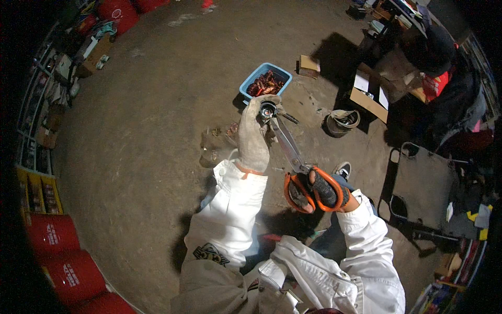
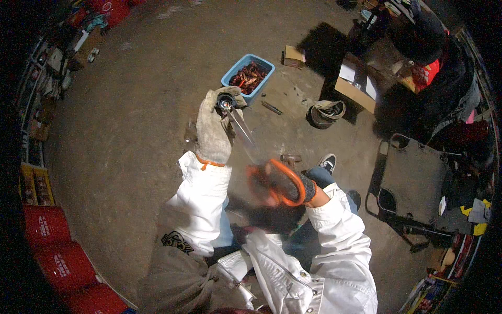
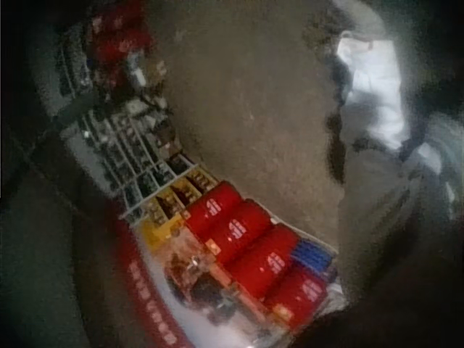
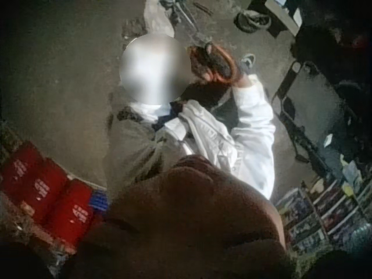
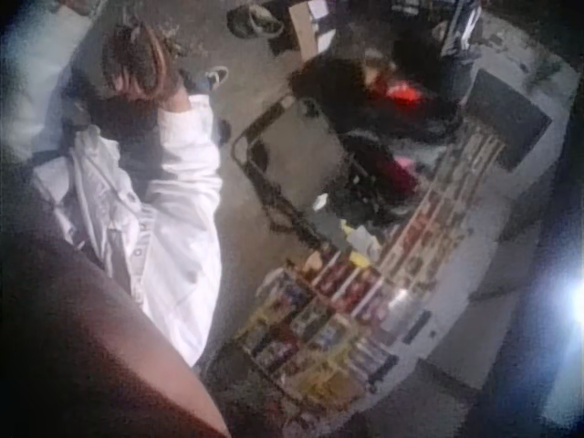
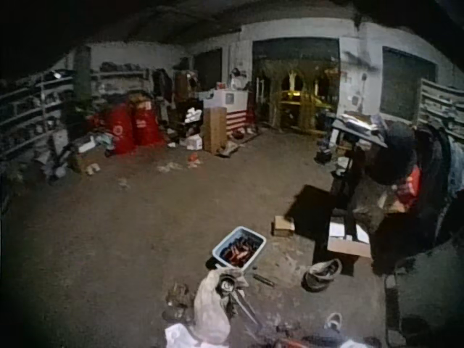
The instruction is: The person sits on the floor and uses shears and a hammer to disassemble small electronic components. They cut wires and separate parts, placing the pieces into a blue container.
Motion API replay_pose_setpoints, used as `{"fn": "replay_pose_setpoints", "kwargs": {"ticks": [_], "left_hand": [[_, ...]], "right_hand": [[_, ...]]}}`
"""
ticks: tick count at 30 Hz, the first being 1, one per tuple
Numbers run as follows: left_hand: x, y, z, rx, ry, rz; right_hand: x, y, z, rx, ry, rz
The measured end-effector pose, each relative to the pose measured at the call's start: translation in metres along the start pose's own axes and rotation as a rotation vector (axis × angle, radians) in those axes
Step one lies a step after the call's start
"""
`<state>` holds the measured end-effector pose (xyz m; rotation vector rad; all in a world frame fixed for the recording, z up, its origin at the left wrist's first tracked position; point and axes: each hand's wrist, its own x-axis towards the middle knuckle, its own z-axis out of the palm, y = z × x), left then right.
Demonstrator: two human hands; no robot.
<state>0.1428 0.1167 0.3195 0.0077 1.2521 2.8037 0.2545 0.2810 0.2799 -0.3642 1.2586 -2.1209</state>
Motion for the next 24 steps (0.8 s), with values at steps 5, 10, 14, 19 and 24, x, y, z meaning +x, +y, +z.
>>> {"fn": "replay_pose_setpoints", "kwargs": {"ticks": [5,10,14,19,24], "left_hand": [[-0.006,-0.006,0.004,-0.094,-0.050,0.003],[-0.006,-0.009,0.002,-0.043,-0.015,0.074],[-0.004,-0.015,-0.002,-0.034,0.002,0.108],[-0.008,-0.016,-0.008,0.316,-0.033,0.290],[-0.014,-0.017,-0.005,0.369,0.016,0.275]], "right_hand": [[0.003,-0.005,0.014,-0.146,0.255,-0.127],[0.006,0.001,0.010,0.072,0.175,0.029],[0.005,0.013,0.000,0.143,0.164,0.030],[0.002,0.025,-0.010,0.222,0.081,-0.001],[0.005,0.037,-0.019,0.357,-0.066,-0.054]]}}
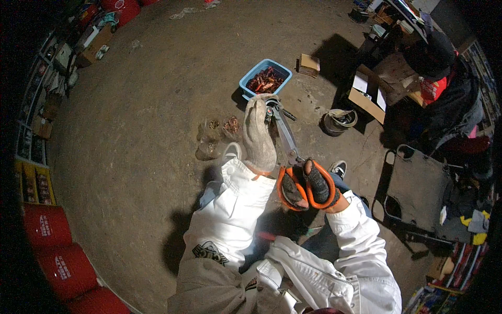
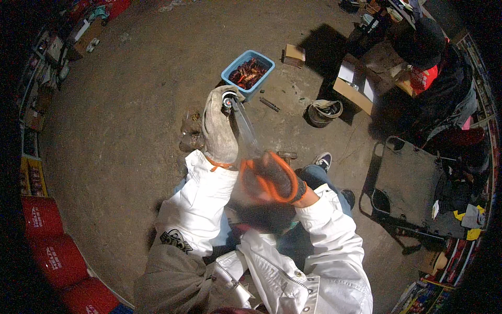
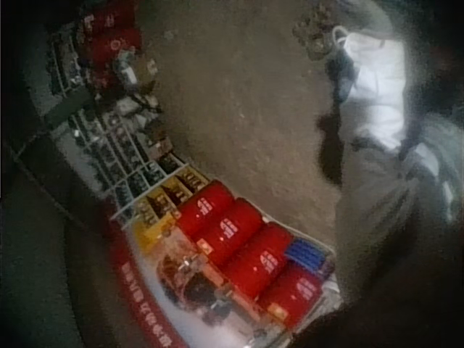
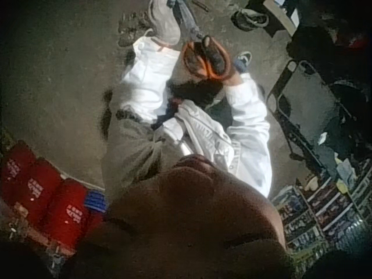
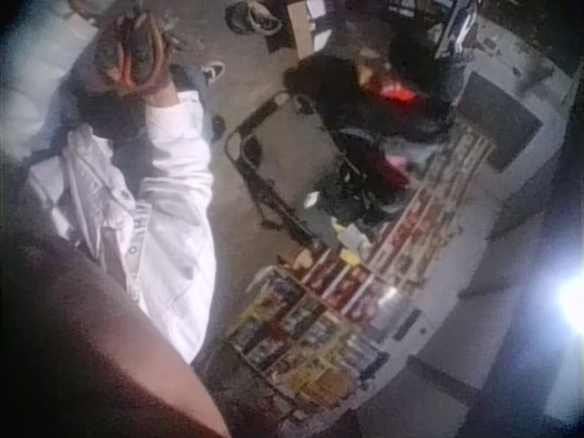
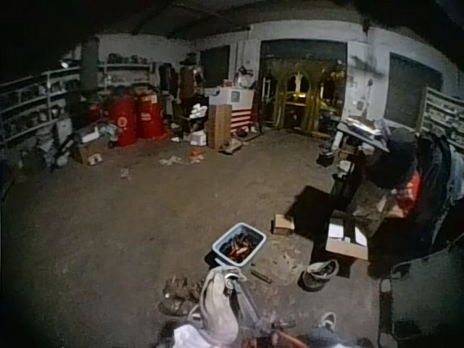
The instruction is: The person sits on the floor and uses shears and a hammer to disassemble small electronic components. They cut wires and separate parts, placing the pieces into a blue container.
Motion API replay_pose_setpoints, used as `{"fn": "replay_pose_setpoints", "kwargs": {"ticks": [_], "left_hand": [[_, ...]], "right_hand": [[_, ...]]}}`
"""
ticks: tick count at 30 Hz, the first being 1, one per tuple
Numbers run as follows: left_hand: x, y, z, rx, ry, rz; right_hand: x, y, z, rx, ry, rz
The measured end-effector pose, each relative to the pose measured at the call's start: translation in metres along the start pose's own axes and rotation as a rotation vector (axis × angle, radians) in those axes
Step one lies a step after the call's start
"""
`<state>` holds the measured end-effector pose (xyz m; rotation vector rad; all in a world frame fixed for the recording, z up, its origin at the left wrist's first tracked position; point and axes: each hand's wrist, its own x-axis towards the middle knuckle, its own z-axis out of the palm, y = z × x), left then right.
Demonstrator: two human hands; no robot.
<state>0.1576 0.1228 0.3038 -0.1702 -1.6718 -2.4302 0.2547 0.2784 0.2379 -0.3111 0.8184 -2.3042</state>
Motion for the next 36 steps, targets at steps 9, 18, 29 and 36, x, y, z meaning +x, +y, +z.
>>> {"fn": "replay_pose_setpoints", "kwargs": {"ticks": [9,18,29,36], "left_hand": [[-0.001,0.001,0.005,0.109,-0.022,0.185],[-0.002,-0.007,0.011,0.169,0.003,0.251],[0.004,-0.029,0.001,0.520,-0.039,0.136],[0.005,-0.021,0.008,0.355,-0.006,0.073]], "right_hand": [[-0.017,-0.014,0.009,-0.411,0.071,-0.033],[-0.007,-0.018,0.025,-0.208,0.177,0.056],[-0.022,-0.007,-0.030,-0.590,0.089,0.122],[-0.016,-0.025,-0.020,-0.904,0.067,0.179]]}}
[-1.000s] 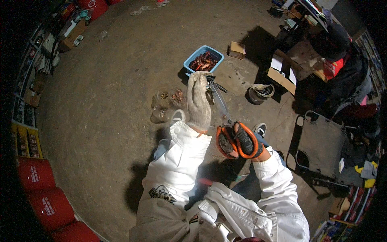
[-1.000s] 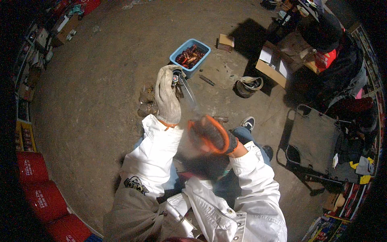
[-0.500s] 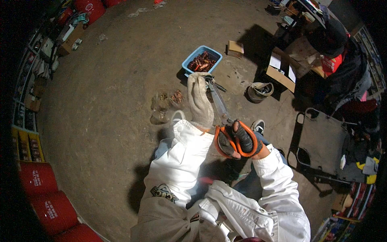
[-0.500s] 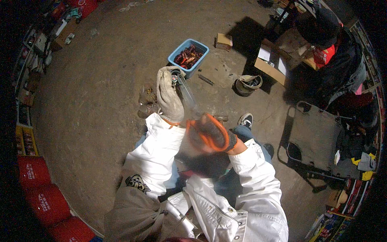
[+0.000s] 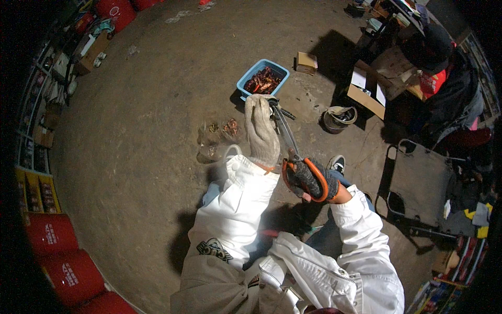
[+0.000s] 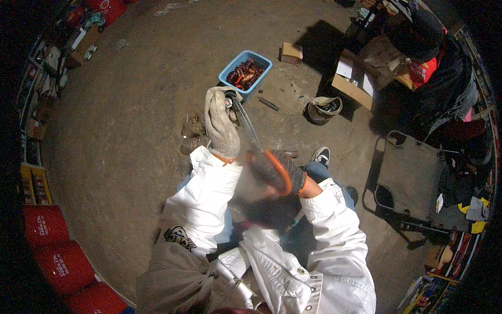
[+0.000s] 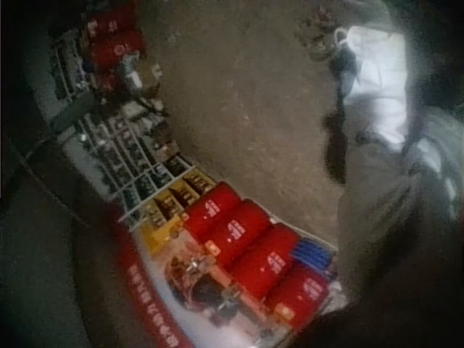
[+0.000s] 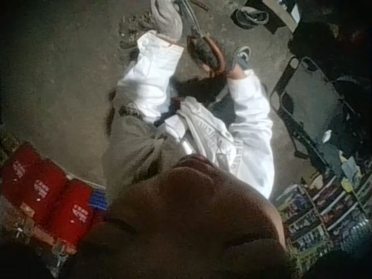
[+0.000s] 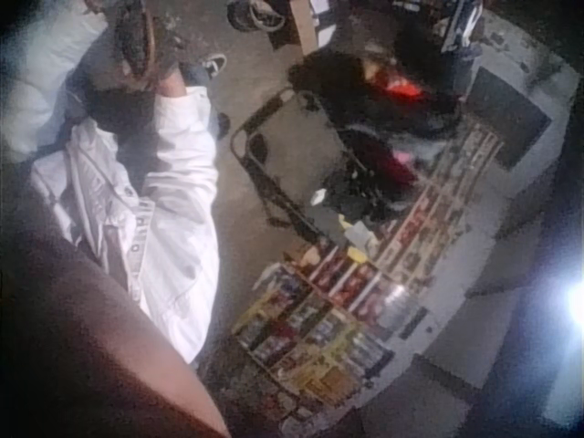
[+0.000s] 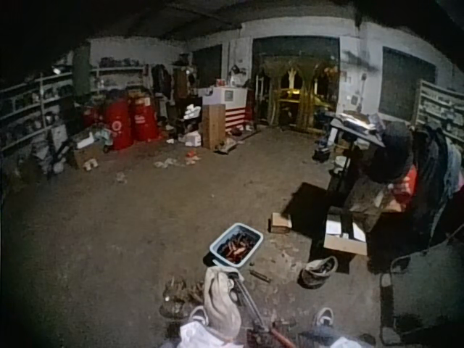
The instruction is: The person sits on the floor and uses shears and a hammer to disassemble small electronic components. They cut wires and separate parts, placing the pieces into a blue container.
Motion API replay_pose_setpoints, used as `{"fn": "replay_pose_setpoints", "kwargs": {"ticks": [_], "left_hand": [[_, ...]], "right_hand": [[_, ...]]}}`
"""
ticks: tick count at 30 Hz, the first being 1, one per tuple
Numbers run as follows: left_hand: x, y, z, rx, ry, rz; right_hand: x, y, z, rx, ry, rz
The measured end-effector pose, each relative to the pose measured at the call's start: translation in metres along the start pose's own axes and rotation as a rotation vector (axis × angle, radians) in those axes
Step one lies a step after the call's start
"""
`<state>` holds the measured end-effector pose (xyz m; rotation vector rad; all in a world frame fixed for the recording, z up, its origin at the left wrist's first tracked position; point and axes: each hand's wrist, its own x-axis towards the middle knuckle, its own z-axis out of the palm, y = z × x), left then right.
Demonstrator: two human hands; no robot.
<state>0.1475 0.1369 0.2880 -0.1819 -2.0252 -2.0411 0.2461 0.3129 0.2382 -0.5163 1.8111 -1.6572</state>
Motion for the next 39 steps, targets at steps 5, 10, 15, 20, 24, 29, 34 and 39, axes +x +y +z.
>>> {"fn": "replay_pose_setpoints", "kwargs": {"ticks": [5,10,15,20,24,29,34,39], "left_hand": [[0.005,0.015,0.002,-0.263,0.011,0.025],[0.006,0.019,0.002,-0.258,0.002,-0.043],[0.009,0.021,0.003,-0.226,-0.023,0.169],[0.007,0.023,0.001,-0.233,-0.072,0.076],[0.005,0.018,0.001,-0.371,-0.119,-0.057],[0.004,0.003,0.003,-0.116,-0.094,0.071],[0.008,-0.009,0.002,0.083,0.023,0.426],[0.005,0.003,0.008,-0.322,-0.031,-0.033]], "right_hand": [[0.022,-0.010,-0.002,-0.608,0.284,-0.658],[0.017,-0.001,0.002,-0.443,0.283,-0.317],[0.005,0.016,0.005,0.088,0.013,0.031],[0.003,0.009,-0.003,-0.389,0.102,-0.342],[0.010,-0.011,-0.010,-0.846,0.122,-0.452],[0.012,-0.037,0.005,-0.702,0.431,0.128],[0.016,-0.054,0.015,-0.893,0.650,0.038],[0.019,-0.058,0.015,-0.954,0.710,0.197]]}}
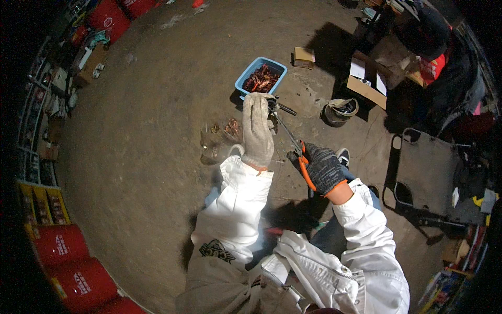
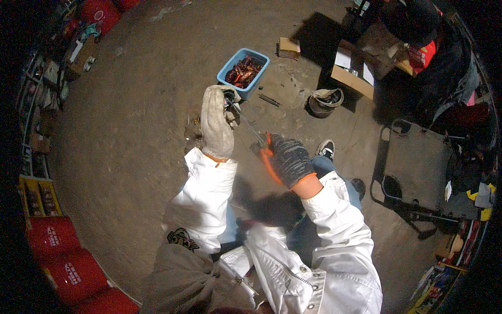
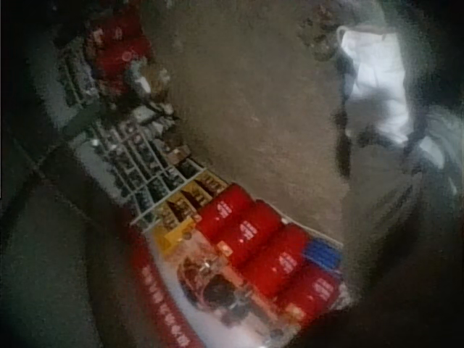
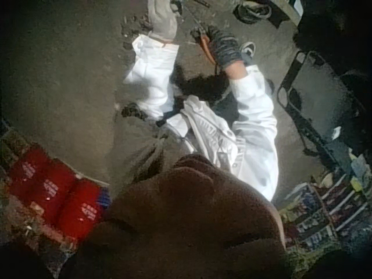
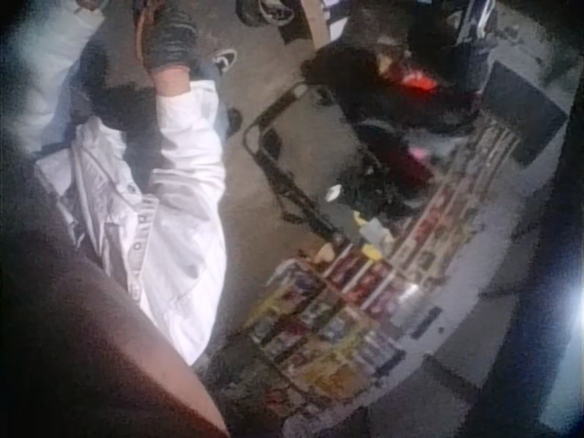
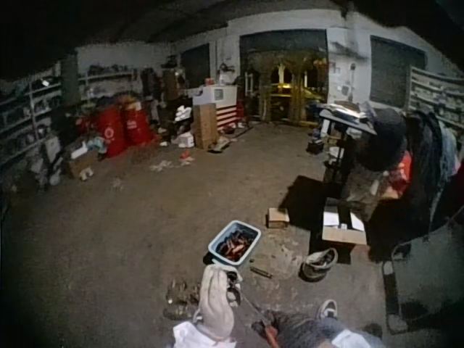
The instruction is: The person sits on the floor and uses shears and a hammer to disassemble small electronic components. They cut wires and separate parts, placing the pieces into a blue container.
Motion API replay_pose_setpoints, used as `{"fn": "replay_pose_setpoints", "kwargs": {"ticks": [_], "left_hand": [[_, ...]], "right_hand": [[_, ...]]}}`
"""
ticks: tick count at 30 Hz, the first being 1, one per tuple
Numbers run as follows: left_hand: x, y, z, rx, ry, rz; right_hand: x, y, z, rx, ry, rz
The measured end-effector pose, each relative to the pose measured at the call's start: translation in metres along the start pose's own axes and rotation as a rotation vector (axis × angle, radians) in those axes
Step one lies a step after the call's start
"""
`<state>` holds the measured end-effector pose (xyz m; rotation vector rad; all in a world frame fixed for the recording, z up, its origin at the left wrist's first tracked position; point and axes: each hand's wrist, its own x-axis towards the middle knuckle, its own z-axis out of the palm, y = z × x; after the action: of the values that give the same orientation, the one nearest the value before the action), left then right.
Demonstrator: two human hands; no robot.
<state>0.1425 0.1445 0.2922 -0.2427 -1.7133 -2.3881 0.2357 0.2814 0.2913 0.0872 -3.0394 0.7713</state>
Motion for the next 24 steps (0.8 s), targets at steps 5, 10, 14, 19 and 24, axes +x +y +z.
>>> {"fn": "replay_pose_setpoints", "kwargs": {"ticks": [5,10,14,19,24], "left_hand": [[0.001,0.018,0.003,-0.119,0.029,-0.295],[0.006,0.010,0.005,-0.069,-0.006,-0.116],[0.011,0.004,0.005,0.134,0.030,0.070],[0.005,0.018,-0.002,-0.067,-0.098,-0.123],[0.008,0.023,0.006,0.019,-0.104,0.012]], "right_hand": [[0.003,0.002,0.001,0.019,0.045,-0.006],[0.001,0.015,0.004,0.233,-0.176,-0.125],[-0.001,0.028,0.010,0.571,-0.316,-0.227],[-0.001,0.033,0.011,0.759,-0.245,-0.398],[-0.001,0.025,0.003,0.693,-0.188,-0.366]]}}
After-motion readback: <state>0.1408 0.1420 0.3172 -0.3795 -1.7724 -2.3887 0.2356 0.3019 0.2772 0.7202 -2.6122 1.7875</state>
